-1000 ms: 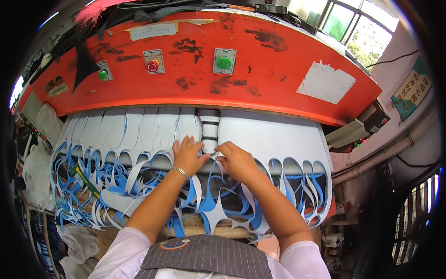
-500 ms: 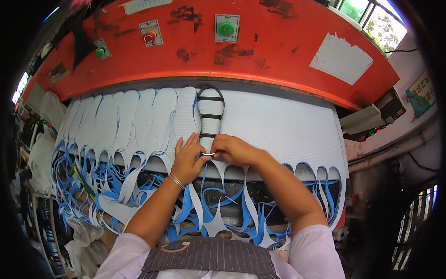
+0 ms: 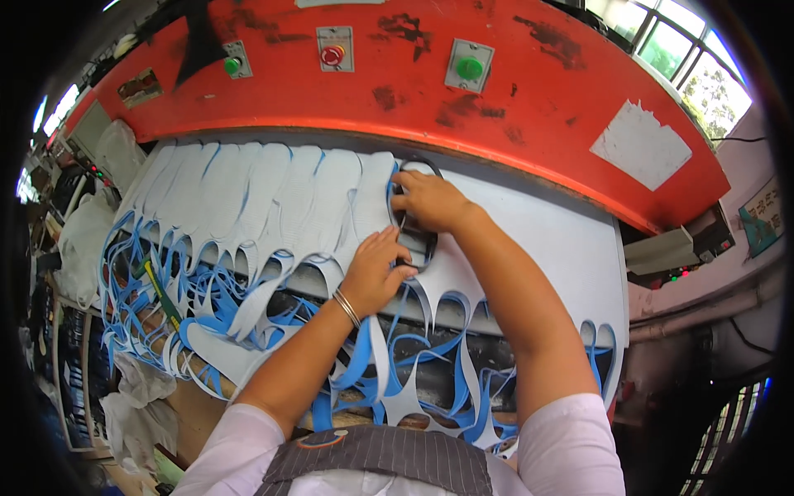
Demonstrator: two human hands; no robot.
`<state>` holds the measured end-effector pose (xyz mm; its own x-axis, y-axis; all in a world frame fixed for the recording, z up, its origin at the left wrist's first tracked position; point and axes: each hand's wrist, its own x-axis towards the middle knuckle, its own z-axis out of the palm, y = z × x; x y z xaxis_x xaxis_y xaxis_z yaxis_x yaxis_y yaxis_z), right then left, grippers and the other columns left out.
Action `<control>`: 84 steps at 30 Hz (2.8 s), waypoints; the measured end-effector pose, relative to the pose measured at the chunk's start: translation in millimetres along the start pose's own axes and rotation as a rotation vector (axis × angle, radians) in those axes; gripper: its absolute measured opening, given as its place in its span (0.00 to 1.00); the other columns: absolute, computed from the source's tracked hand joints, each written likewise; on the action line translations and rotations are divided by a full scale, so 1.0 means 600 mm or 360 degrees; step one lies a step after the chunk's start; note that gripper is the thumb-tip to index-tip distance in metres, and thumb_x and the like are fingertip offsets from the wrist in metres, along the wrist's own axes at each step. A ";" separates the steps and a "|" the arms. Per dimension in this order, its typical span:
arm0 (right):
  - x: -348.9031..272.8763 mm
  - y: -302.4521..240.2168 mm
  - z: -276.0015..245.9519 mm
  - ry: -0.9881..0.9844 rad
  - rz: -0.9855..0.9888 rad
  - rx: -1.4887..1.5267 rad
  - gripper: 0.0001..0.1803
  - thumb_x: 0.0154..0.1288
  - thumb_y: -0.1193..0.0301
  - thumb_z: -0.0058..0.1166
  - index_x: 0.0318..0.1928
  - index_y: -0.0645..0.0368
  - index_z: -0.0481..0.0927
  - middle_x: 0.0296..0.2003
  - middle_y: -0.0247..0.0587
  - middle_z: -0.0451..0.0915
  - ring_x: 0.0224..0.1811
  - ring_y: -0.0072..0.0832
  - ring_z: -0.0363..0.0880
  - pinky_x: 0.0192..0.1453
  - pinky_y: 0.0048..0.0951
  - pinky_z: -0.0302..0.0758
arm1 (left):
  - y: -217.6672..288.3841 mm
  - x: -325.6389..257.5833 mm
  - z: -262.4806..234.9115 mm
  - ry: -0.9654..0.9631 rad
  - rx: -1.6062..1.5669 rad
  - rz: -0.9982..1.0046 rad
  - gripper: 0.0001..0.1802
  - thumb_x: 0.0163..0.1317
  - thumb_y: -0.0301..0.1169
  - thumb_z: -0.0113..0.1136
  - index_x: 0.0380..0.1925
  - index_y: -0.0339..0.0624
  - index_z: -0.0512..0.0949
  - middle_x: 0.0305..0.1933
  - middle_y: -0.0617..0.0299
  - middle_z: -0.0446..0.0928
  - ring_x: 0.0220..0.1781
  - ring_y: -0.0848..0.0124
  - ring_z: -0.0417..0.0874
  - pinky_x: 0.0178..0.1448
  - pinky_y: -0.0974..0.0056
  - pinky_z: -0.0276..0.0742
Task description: Cutting shoe sole components from a large sheet of material using a hydraulic press machine.
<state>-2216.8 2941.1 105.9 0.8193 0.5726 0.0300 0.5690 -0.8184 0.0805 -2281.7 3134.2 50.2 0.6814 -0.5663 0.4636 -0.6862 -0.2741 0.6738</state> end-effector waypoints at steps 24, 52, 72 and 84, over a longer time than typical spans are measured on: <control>-0.119 0.092 0.074 0.0034 0.1696 0.0596 0.23 0.67 0.55 0.47 0.45 0.64 0.80 0.42 0.59 0.81 0.49 0.53 0.79 0.53 0.47 0.74 | -0.087 0.163 0.110 -0.0386 0.0983 -0.0158 0.24 0.65 0.37 0.49 0.63 0.58 0.71 0.73 0.61 0.62 0.76 0.55 0.55 0.76 0.44 0.49; -0.250 -0.063 0.067 0.0031 0.0863 0.0675 0.59 0.35 0.46 0.76 0.68 0.54 0.63 0.69 0.70 0.53 0.72 0.63 0.50 0.74 0.53 0.51 | -0.067 0.094 -0.005 -0.0386 0.0302 -0.0216 0.21 0.63 0.34 0.55 0.57 0.50 0.77 0.68 0.53 0.67 0.73 0.59 0.63 0.74 0.52 0.54; -0.187 -0.269 -0.200 0.1416 0.0884 0.0976 0.17 0.60 0.67 0.64 0.42 0.60 0.70 0.20 0.42 0.75 0.21 0.36 0.75 0.28 0.33 0.72 | -0.108 -0.026 -0.533 0.1792 0.0521 -0.0495 0.44 0.69 0.53 0.47 0.73 0.38 0.44 0.78 0.44 0.44 0.80 0.52 0.42 0.77 0.45 0.34; -0.402 -0.506 -0.086 -0.0121 0.0413 0.0333 0.24 0.45 0.53 0.69 0.40 0.53 0.80 0.36 0.34 0.79 0.43 0.35 0.77 0.48 0.36 0.67 | 0.288 -0.332 -0.095 -0.0225 0.0117 0.0317 0.11 0.55 0.37 0.65 0.35 0.43 0.81 0.35 0.60 0.81 0.37 0.59 0.81 0.40 0.59 0.77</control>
<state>-2590.9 3054.1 125.4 0.9372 0.3449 -0.0523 0.3364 -0.9332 -0.1264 -2521.4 3244.2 106.9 0.4921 -0.7165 0.4944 -0.8235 -0.1991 0.5311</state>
